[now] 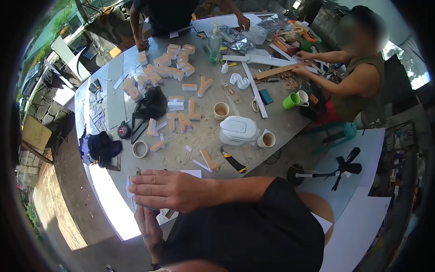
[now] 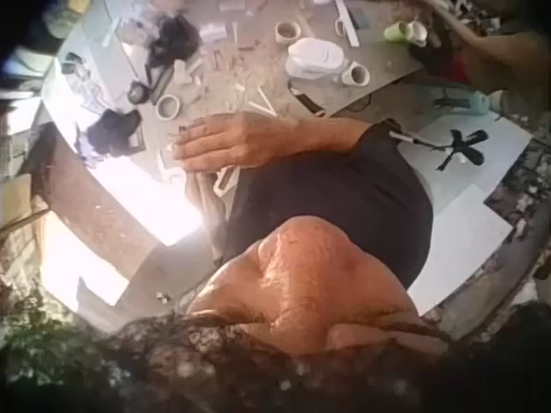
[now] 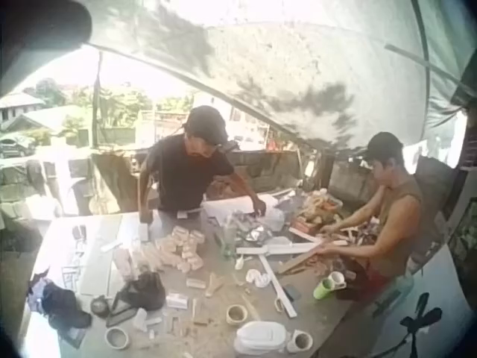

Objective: Manually assembling and gluing 3D foam letters and sign components on a work table.

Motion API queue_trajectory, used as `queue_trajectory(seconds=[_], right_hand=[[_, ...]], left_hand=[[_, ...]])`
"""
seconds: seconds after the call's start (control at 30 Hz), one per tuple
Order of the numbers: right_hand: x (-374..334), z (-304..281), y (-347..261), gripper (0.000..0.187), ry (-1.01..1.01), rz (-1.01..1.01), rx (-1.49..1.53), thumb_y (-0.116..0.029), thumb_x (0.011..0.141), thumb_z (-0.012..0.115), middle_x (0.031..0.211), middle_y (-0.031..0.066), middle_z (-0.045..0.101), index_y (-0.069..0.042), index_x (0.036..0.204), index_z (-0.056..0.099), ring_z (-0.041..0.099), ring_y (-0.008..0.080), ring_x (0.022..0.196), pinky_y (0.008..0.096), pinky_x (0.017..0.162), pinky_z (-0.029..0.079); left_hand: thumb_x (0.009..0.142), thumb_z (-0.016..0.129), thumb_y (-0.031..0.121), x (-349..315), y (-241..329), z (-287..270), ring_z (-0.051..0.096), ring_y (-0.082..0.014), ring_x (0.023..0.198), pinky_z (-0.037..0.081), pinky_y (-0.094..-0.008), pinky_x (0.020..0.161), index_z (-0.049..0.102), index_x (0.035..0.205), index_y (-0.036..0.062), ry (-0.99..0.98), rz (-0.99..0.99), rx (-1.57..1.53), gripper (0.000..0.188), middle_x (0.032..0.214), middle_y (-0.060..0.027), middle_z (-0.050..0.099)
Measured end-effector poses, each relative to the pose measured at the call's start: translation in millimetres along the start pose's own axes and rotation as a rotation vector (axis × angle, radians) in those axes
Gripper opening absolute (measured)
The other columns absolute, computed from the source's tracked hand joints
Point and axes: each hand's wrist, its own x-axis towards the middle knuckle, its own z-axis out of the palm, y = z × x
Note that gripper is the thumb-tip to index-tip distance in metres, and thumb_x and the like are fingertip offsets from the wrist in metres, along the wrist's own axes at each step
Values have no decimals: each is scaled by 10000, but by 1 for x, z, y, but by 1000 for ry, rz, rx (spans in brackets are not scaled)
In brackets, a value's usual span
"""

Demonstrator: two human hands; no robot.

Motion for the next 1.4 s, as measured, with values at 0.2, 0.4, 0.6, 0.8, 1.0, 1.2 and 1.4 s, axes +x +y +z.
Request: queue_trajectory(seconds=[0.2,0.4,0.6,0.8,1.0,1.2,1.4], right_hand=[[-3,-2,-16,353,11,-63,52,-125,924,519,1337,167,581,19,1237,594,520,316,1304,457,1104,412],[-3,-2,-14,352,-8,-50,58,-94,898,563,1333,172,595,4,1232,617,566,320,1257,454,1068,452],[-9,-21,26,405,12,707,361,64,906,454,1253,196,637,34,1294,570,628,311,1152,327,1013,456],[1,-23,4,398,279,853,697,38,973,425,1266,178,637,15,1356,530,599,210,1194,284,1010,428],[12,-27,-11,445,109,413,253,73,877,493,1301,192,617,-14,1301,595,549,313,1284,373,1079,412],[20,-13,-17,350,-57,201,-50,-49,900,553,1318,108,627,-83,1231,658,544,266,1296,490,1121,350],[16,-7,-16,290,-72,97,-159,-207,938,565,1322,71,630,-127,1193,676,552,236,1286,457,1117,363]], left_hand=[[1059,363,316,1,2,5,615,-161,823,474,-256,691,554,1114,-100,17,62,-20,461,937,-135,652],[1053,382,354,5,4,13,587,-131,775,452,-247,645,551,1175,-113,145,39,-49,512,915,-120,650],[1037,412,446,7,4,-6,396,-76,673,324,-228,609,426,1408,-103,-70,102,-160,663,754,28,437],[1036,418,447,10,11,-8,342,-78,693,297,-227,637,379,1434,-110,-273,-20,-601,686,769,41,366],[1050,401,372,14,11,-9,364,-74,696,319,-231,636,370,1450,-88,-208,40,-463,610,770,36,406],[1035,415,199,11,15,-7,542,-147,775,427,-272,723,436,1390,-88,-109,154,-127,457,906,-84,611],[1028,411,162,10,14,-11,551,-161,756,432,-293,708,503,1305,-77,-127,127,-82,377,893,-109,615]])
